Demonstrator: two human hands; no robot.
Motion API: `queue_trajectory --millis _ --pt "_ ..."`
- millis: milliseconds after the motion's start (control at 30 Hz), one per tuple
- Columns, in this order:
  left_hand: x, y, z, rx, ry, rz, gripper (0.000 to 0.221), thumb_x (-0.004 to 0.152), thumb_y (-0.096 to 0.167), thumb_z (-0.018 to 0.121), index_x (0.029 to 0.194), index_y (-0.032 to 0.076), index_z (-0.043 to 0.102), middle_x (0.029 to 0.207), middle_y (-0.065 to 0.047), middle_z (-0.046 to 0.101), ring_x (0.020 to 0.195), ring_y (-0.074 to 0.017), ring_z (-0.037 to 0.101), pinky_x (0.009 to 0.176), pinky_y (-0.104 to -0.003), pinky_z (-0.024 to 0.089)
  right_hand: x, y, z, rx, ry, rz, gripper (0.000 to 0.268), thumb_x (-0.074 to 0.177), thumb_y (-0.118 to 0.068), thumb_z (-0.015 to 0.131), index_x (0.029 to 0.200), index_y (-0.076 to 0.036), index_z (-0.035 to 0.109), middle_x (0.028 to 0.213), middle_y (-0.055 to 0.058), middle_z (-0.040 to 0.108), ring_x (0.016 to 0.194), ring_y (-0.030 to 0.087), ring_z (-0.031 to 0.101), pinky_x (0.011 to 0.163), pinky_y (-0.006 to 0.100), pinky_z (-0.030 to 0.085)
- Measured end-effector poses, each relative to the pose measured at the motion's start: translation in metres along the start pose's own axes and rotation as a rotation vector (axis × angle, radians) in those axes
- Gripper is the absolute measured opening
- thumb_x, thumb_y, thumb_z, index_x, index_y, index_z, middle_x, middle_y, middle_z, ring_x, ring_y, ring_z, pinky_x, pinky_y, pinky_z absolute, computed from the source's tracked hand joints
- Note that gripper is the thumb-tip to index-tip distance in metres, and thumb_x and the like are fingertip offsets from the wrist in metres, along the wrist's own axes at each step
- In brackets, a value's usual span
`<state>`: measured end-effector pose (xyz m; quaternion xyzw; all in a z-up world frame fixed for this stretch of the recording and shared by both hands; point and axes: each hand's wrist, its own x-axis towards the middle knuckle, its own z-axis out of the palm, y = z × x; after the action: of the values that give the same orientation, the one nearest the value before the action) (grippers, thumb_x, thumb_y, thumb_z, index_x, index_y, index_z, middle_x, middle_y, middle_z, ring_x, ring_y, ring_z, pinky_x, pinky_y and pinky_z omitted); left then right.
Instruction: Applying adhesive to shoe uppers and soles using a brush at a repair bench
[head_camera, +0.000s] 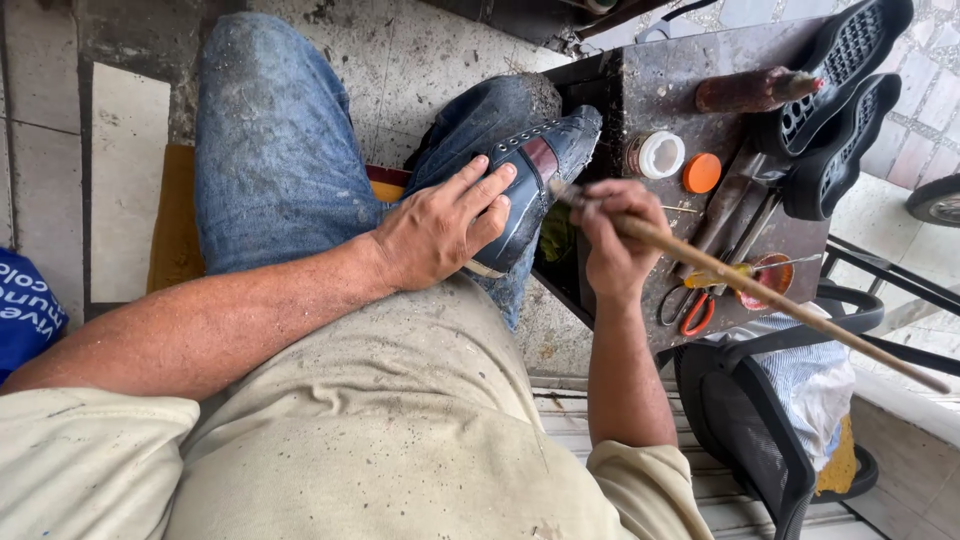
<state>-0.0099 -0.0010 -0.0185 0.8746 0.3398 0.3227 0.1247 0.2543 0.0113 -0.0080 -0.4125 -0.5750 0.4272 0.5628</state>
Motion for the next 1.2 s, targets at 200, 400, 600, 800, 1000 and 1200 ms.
queue_trajectory --millis 200,400,600,800,1000,1200 --pt "-0.006 -0.002 0.003 -0.021 0.000 -0.003 0.019 0.102 0.003 0.051 0.121 -0.001 0.049 0.141 -0.030 0.052 0.123 -0.0498 0.060 0.085 -0.047 0.063 0.005 0.018 -0.012 0.064 -0.008 0.036 0.022 0.087 0.016 0.074 0.091 0.005 0.055 0.097 0.032 0.065 0.073 0.028 0.069 0.060 0.035 0.062" --pt "-0.005 -0.007 0.003 0.003 -0.005 -0.023 0.018 0.102 0.004 0.051 0.120 0.001 0.048 0.142 -0.027 0.052 0.122 -0.0475 0.061 0.080 -0.045 0.063 0.003 0.006 -0.002 0.129 -0.052 0.097 0.023 0.087 0.014 0.073 0.088 0.003 0.052 0.093 0.030 0.064 0.067 0.028 0.069 0.055 0.034 0.061" --pt "-0.003 -0.009 0.005 0.017 0.005 -0.008 0.018 0.102 0.004 0.051 0.119 0.002 0.048 0.141 -0.026 0.053 0.121 -0.0467 0.062 0.077 -0.044 0.063 0.008 0.004 -0.002 0.157 -0.092 0.138 0.023 0.085 0.014 0.073 0.087 0.006 0.051 0.093 0.033 0.064 0.069 0.030 0.071 0.056 0.036 0.063" --pt "-0.002 -0.010 0.006 0.043 -0.026 -0.013 0.018 0.101 0.004 0.051 0.119 0.003 0.048 0.142 -0.025 0.053 0.120 -0.0456 0.063 0.068 -0.042 0.064 0.010 0.008 0.001 0.179 -0.097 0.129 0.023 0.087 0.014 0.071 0.086 0.005 0.050 0.091 0.033 0.063 0.064 0.030 0.071 0.054 0.036 0.062" --pt "-0.001 -0.008 0.009 0.051 -0.036 -0.016 0.019 0.100 0.004 0.052 0.119 0.003 0.049 0.141 -0.025 0.053 0.120 -0.0445 0.064 0.064 -0.041 0.064 0.013 0.002 0.001 0.250 -0.149 0.166 0.026 0.079 0.018 0.074 0.083 0.006 0.051 0.086 0.034 0.062 0.059 0.033 0.070 0.051 0.040 0.062" --pt "0.015 -0.010 -0.001 -0.008 -0.096 -0.069 0.019 0.100 0.004 0.049 0.118 0.003 0.051 0.136 -0.023 0.056 0.118 -0.0438 0.064 0.065 -0.042 0.065 0.022 -0.035 0.022 0.152 -0.241 0.026 0.025 0.078 0.009 0.079 0.078 0.001 0.055 0.084 0.028 0.066 0.060 0.023 0.065 0.051 0.030 0.054"
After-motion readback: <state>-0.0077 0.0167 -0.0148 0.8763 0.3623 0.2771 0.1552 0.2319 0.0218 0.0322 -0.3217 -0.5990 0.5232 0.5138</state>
